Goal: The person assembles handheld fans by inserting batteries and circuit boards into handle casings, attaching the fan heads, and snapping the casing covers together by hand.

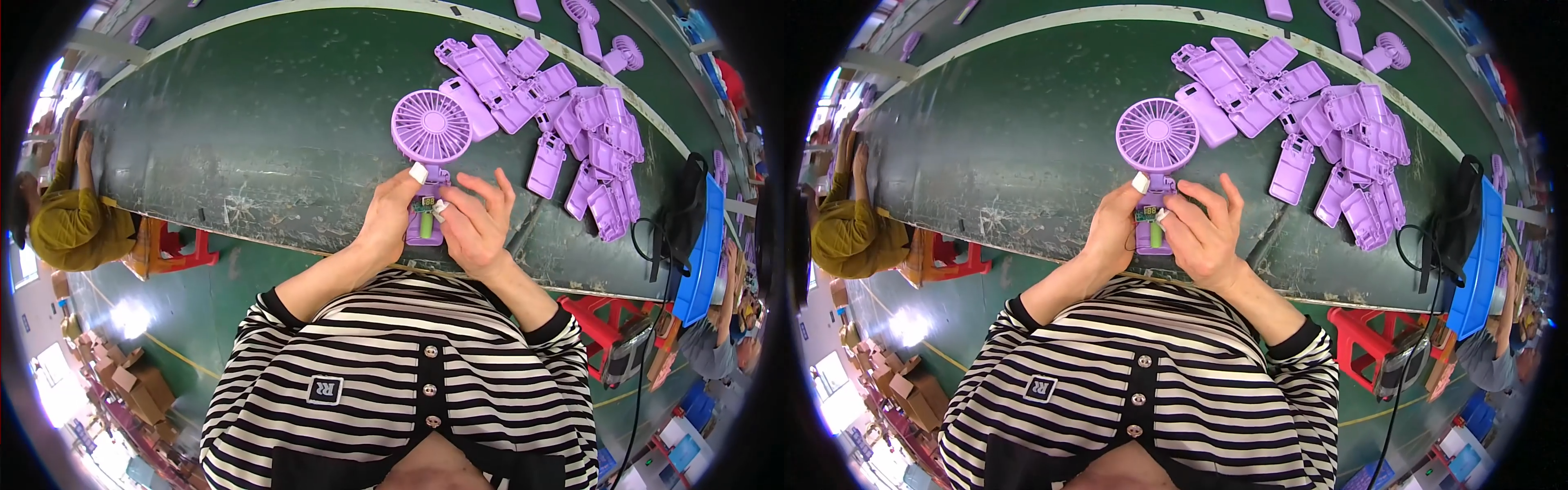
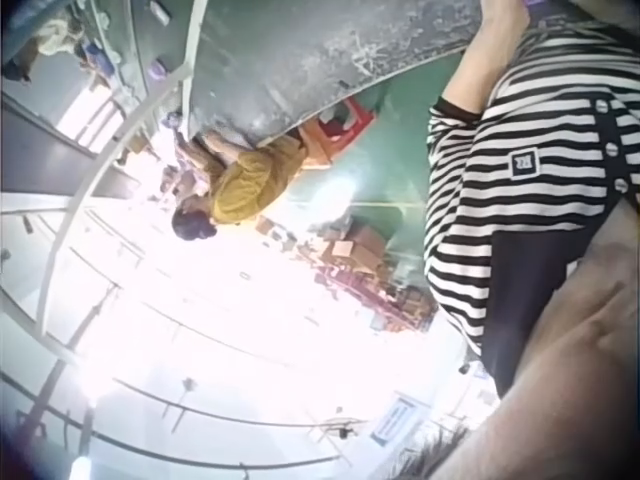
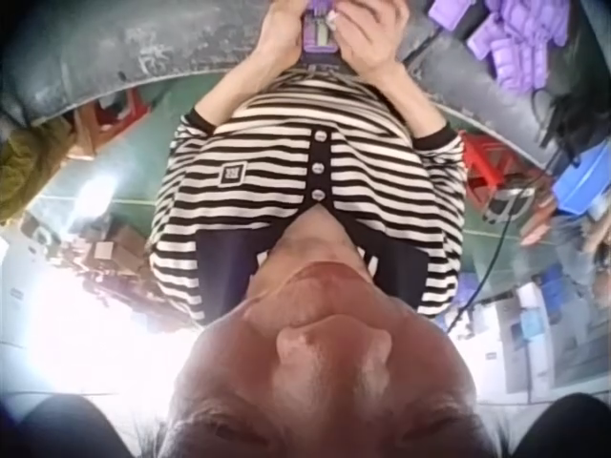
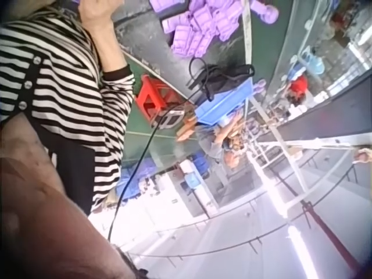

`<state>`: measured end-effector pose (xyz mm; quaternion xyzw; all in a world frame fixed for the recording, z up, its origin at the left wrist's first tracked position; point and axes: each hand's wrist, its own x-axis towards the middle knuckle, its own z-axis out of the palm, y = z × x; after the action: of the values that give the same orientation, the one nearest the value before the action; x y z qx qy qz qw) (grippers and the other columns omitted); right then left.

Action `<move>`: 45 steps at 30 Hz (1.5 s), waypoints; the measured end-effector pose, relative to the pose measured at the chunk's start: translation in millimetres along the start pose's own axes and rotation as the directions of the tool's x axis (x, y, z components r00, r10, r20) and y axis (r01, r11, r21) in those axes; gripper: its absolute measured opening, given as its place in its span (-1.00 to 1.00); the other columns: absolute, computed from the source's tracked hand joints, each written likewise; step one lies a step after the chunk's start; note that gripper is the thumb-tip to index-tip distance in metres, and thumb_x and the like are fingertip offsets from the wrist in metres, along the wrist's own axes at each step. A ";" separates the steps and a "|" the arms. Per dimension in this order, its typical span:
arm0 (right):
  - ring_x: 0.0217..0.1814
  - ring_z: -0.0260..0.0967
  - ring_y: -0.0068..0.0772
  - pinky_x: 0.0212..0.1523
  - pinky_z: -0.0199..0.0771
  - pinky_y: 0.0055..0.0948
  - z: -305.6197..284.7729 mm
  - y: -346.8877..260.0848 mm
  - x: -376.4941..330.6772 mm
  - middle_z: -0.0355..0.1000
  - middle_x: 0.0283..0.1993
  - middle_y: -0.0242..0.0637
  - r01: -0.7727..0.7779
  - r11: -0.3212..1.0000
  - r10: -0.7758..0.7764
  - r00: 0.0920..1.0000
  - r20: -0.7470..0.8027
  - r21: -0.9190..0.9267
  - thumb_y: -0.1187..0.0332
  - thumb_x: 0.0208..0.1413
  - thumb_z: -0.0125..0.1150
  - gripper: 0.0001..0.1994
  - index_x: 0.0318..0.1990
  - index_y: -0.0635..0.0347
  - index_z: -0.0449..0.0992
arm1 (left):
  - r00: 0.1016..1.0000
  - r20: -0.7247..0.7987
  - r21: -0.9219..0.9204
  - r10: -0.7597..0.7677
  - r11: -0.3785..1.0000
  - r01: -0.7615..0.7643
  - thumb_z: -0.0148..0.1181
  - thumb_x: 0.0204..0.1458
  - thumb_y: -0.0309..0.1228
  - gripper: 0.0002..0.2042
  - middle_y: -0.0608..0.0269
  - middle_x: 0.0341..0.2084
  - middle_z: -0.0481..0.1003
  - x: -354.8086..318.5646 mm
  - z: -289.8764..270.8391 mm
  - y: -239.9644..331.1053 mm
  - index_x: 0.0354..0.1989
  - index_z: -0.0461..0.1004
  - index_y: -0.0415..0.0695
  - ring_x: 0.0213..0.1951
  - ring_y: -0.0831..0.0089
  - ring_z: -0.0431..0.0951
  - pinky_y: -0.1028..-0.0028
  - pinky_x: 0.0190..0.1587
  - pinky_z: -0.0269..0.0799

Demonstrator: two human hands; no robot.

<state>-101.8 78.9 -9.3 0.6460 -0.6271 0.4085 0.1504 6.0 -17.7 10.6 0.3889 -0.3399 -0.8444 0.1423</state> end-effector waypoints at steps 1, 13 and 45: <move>-0.12 0.34 -0.23 0.13 0.00 0.03 -0.1 0.6 0.7 0.42 -0.28 -0.31 0.002 1.000 -0.002 1.000 0.001 0.002 0.47 -0.35 0.20 -0.84 -0.49 0.23 0.46 | 1.000 0.011 -0.011 -0.001 1.000 0.001 -0.08 0.10 -0.22 -0.68 0.26 -0.36 0.43 -0.3 -1.3 -0.5 -0.20 0.40 -0.26 -0.33 0.58 0.38 0.56 -0.28 0.33; -0.28 0.36 -0.18 -0.35 0.40 -0.38 -13.4 5.9 37.7 0.34 -0.21 -0.15 -0.203 0.928 0.133 0.964 0.230 0.312 0.64 -0.26 0.09 -0.82 -0.39 0.34 0.39 | 0.997 -0.026 -0.071 -0.075 0.995 0.073 -0.08 0.10 -0.34 -0.78 0.27 -0.47 0.41 -2.1 -8.5 16.8 -0.34 0.38 -0.26 -0.46 0.52 0.43 0.48 -0.45 0.38; -0.25 0.32 -0.25 -0.27 0.34 -0.45 -10.3 9.2 50.2 0.28 -0.22 -0.17 -0.306 0.888 0.147 0.896 0.420 0.342 0.66 -0.18 0.01 -0.87 -0.38 0.38 0.35 | 0.984 0.112 -0.224 -0.140 0.961 0.162 -0.11 0.12 -0.29 -0.72 0.14 -0.35 0.45 -8.7 -14.5 29.1 -0.21 0.36 -0.29 -0.37 0.33 0.52 0.33 -0.34 0.48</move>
<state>-119.9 50.2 30.2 0.6509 -0.6197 0.4086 -0.1596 22.0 -41.2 28.7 0.3539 -0.2147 -0.9042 0.1055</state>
